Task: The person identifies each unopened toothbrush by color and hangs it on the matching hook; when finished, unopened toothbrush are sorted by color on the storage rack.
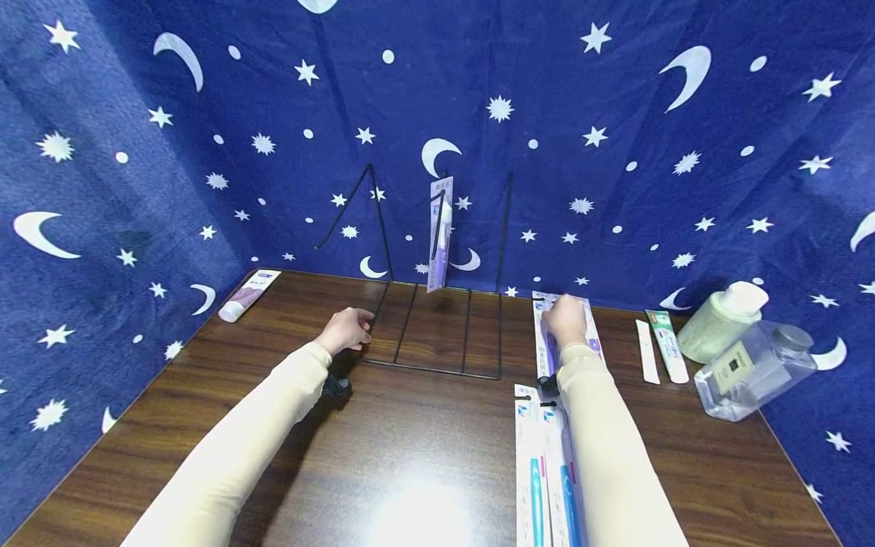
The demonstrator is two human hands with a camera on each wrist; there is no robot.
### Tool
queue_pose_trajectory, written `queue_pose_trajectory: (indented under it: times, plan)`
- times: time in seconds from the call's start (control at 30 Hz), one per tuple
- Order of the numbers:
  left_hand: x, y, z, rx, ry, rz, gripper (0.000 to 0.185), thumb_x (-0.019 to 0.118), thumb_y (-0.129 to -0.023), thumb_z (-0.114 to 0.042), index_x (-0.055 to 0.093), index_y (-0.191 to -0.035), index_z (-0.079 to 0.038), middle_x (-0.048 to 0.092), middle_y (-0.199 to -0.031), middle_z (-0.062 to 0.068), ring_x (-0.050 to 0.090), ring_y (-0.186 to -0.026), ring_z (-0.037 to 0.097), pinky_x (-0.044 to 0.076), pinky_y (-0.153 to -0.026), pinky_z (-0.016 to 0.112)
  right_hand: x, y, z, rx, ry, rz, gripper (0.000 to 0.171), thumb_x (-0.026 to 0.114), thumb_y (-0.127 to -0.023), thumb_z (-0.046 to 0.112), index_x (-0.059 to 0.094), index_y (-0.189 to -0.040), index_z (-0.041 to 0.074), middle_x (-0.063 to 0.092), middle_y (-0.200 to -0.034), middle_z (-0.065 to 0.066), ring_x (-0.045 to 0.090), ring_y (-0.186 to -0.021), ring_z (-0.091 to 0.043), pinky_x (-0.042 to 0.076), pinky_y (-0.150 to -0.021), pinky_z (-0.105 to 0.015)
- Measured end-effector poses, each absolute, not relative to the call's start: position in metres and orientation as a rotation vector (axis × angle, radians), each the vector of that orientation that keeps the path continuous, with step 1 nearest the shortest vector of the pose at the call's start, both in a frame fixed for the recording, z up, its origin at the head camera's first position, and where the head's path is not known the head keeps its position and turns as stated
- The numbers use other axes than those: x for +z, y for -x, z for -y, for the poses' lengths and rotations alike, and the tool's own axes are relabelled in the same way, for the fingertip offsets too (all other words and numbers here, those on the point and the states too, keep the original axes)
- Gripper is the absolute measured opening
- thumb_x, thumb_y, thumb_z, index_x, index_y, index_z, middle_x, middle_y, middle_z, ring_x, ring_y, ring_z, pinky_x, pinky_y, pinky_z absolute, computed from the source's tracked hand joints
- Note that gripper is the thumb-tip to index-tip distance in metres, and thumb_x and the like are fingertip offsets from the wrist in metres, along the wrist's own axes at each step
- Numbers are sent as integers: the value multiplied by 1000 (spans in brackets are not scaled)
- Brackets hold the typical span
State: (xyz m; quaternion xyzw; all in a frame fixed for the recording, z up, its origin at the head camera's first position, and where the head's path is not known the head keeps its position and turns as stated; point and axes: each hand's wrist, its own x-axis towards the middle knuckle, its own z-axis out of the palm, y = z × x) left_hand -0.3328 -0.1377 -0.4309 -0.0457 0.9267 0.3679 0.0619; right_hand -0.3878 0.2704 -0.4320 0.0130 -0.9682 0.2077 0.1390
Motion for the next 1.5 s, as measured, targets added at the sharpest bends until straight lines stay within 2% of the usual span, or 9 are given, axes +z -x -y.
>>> queue_pose_trajectory:
  times: [0.07, 0.2, 0.27, 0.43, 0.63, 0.8, 0.9, 1.13, 1.5]
  plan:
    - [-431, 332, 135, 1113, 131, -2803, 49, 61, -70, 9, 63, -118, 1, 62, -84, 5, 55, -52, 7, 55, -49, 20, -431, 386, -272, 625, -35, 2760, 23, 58, -67, 7, 53, -45, 8, 54, -47, -8, 51, -50, -31, 42, -47, -43]
    - [-429, 332, 133, 1098, 114, -2814, 49, 61, -70, 8, 63, -119, 1, 61, -82, 3, 56, -50, 7, 55, -49, 20, -420, 379, -271, 716, -17, 2623, 16, 57, -70, 8, 65, -61, -3, 63, -58, -16, 57, -56, -36, 46, -50, -42]
    - [-428, 331, 133, 1080, 115, -2818, 49, 61, -71, 7, 63, -120, 0, 60, -82, 3, 57, -50, 7, 55, -49, 20, -410, 375, -268, 756, -8, 2541, 21, 56, -73, 9, 69, -76, -7, 67, -71, -21, 62, -65, -39, 49, -60, -44]
    - [-427, 332, 136, 1056, 134, -2817, 50, 60, -72, 6, 61, -121, 0, 60, -83, 4, 57, -50, 7, 55, -50, 20, -388, 366, -259, 861, 76, 2390, 24, 55, -81, 10, 69, -87, -8, 68, -79, -23, 62, -73, -38, 46, -71, -46]
    - [-427, 331, 138, 1078, 135, -2813, 50, 59, -71, 7, 61, -122, 1, 62, -86, 6, 58, -51, 8, 54, -49, 20, -376, 350, -249, 928, 89, 2271, 20, 60, -83, 10, 69, -90, -6, 69, -80, -21, 62, -72, -33, 44, -76, -40]
    - [-427, 330, 138, 1064, 111, -2829, 51, 59, -70, 7, 61, -121, 2, 61, -82, 5, 60, -51, 9, 54, -48, 20, -372, 337, -244, 953, 68, 2205, 19, 62, -83, 11, 69, -90, -5, 70, -78, -18, 56, -61, -9, 39, -57, -12]
    - [-426, 330, 137, 1052, 119, -2831, 51, 59, -71, 7, 61, -122, 2, 61, -83, 5, 59, -51, 8, 54, -49, 20, -369, 331, -243, 954, 44, 2173, 19, 63, -83, 12, 69, -90, -5, 70, -77, -17, 47, -59, 5, 33, -55, -5]
    - [-428, 330, 138, 1092, 122, -2805, 51, 60, -70, 7, 60, -121, 2, 61, -85, 7, 59, -52, 9, 55, -50, 20, -353, 316, -235, 967, -23, 2083, 19, 66, -82, 12, 69, -90, -5, 70, -76, -17, 41, -58, 20, 33, -57, -3]
    - [-431, 334, 140, 1160, 140, -2767, 54, 61, -69, 9, 59, -123, 3, 62, -89, 10, 58, -53, 10, 55, -50, 21, -325, 282, -208, 1044, -154, 1948, 17, 67, -81, 9, 70, -88, -6, 68, -74, -18, 49, -63, 17, 42, -59, -1]
